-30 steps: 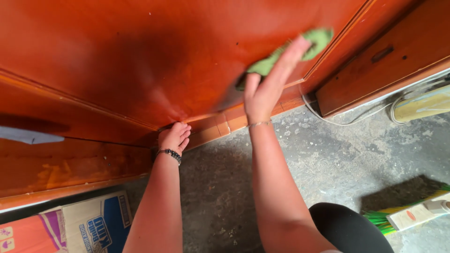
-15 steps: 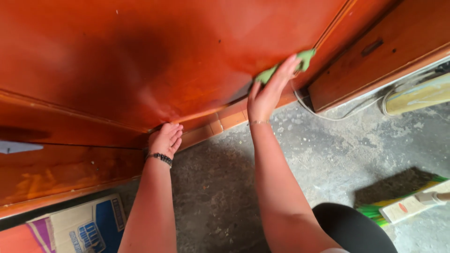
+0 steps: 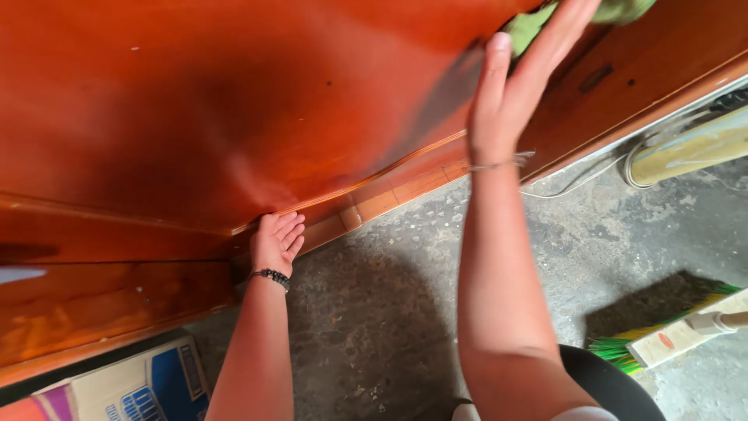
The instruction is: Sweep floor and wipe down a door with a cloth, then wash the cloth in a sink.
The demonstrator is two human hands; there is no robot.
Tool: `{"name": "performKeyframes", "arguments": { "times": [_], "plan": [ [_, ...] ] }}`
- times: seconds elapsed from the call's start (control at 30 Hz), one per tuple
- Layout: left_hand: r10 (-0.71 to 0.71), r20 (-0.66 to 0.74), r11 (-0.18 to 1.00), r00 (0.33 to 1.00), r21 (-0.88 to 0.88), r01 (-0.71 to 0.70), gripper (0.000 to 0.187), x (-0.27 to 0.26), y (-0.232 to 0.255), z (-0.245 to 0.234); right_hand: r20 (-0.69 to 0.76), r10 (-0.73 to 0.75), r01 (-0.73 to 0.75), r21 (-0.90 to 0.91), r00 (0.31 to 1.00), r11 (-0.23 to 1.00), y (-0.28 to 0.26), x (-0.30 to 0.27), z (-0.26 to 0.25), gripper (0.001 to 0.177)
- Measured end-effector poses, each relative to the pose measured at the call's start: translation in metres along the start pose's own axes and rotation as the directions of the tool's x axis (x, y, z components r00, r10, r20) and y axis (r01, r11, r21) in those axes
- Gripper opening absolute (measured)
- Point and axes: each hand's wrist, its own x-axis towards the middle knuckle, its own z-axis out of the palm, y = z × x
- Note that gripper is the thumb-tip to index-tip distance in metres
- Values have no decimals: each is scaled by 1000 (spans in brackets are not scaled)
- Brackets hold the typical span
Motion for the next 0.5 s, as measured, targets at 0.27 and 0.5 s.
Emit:
{"name": "performKeyframes", "arguments": {
  "times": [0.27,0.5],
  "plan": [
    [80,-22,996,997,38,-79,39,-7,-2,11,2,284,-284,-27,959,959,76,-108,35,60],
    [94,-52,985,994,149,-85,36,-17,8,16,-15,563,-542,255,826,801,112,-149,54,65]
  ]
}}
